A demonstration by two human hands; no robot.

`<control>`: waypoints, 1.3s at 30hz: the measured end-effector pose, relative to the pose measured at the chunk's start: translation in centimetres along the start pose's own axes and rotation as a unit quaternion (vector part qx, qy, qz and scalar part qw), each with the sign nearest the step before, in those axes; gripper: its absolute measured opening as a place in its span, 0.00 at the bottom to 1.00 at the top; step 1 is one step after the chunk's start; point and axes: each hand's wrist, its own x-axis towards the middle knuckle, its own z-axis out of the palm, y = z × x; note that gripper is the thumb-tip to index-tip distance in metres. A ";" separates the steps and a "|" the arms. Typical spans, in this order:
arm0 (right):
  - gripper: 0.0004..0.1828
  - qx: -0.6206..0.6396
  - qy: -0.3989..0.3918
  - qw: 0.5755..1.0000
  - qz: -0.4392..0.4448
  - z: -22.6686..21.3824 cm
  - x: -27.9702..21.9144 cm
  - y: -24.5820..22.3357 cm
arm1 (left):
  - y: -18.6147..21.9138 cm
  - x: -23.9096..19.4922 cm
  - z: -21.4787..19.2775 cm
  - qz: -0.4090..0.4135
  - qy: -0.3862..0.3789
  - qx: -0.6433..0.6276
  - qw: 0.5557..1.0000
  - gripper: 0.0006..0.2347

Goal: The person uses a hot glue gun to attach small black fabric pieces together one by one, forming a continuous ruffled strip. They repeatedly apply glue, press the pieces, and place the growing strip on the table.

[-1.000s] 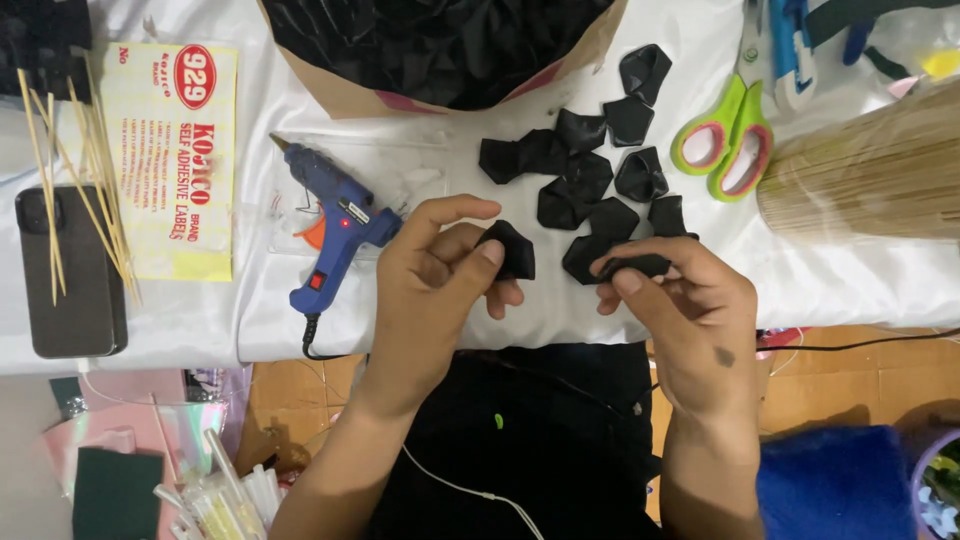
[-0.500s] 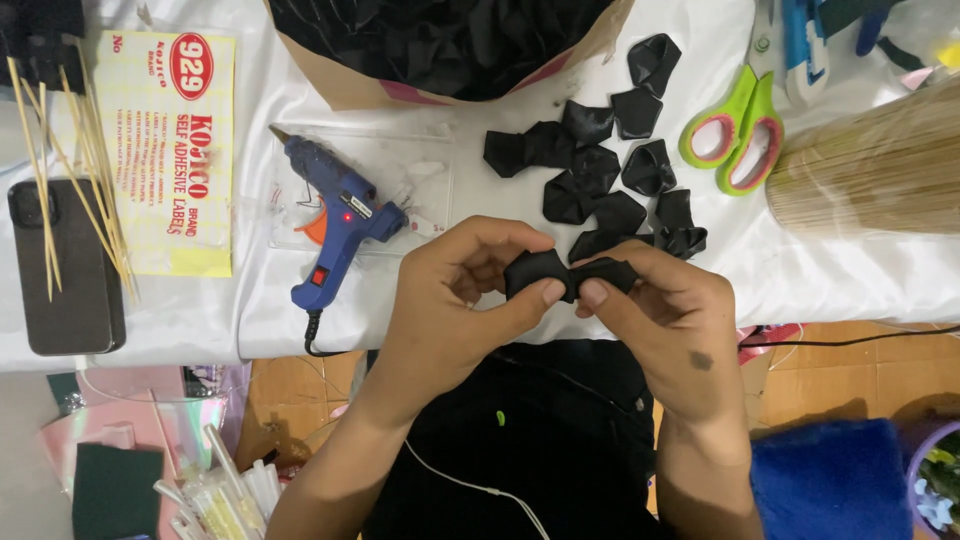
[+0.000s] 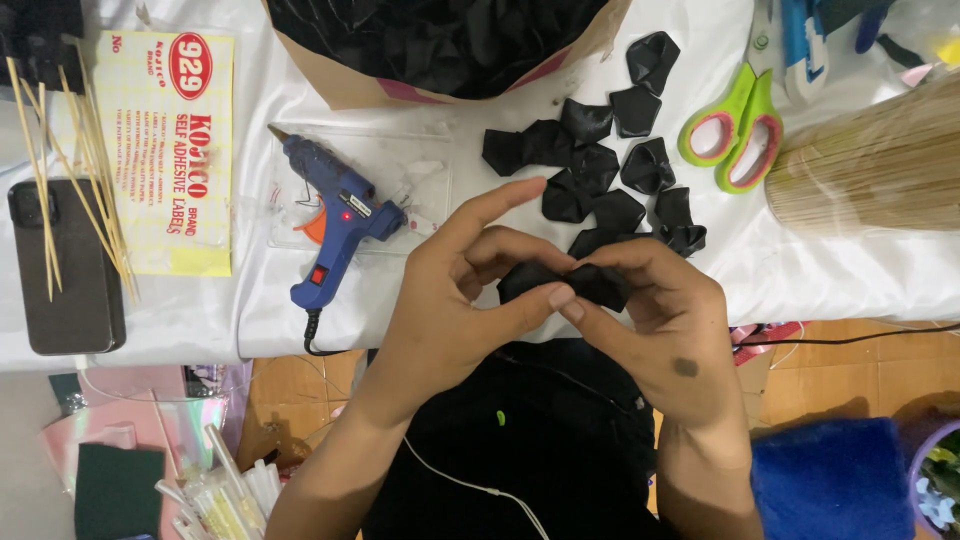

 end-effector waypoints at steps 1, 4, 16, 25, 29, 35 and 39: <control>0.15 0.000 0.000 1.000 0.000 0.0 0.0 -0.1 | 0.1 0.0 0.0 0.000 0.000 0.000 1.000 0.26; 0.17 0.028 -0.027 0.999 -0.029 -0.1 0.0 -0.5 | 0.2 0.2 -0.1 -0.033 0.001 -0.006 0.999 0.35; 0.20 0.057 -0.043 0.997 0.009 -1.2 0.2 -0.1 | -0.3 0.0 -0.7 -0.051 -0.033 -0.106 0.992 0.48; 0.20 0.015 -0.074 0.997 0.028 -1.9 -0.3 0.7 | -0.9 -0.4 -0.7 -0.066 -0.031 0.012 0.997 0.13; 0.25 -0.009 -0.100 0.994 0.040 -2.0 -0.5 0.4 | -0.4 -0.5 -0.9 -0.050 -0.070 0.028 0.996 0.22; 0.23 -0.013 -0.128 0.992 0.020 -2.2 -0.4 0.2 | -0.1 -0.6 -0.3 -0.041 -0.064 0.036 0.996 0.21; 0.19 -0.007 -0.012 1.000 0.011 -1.6 -0.4 -0.2 | -1.0 -0.6 -0.9 -0.047 -0.058 -0.008 0.997 0.34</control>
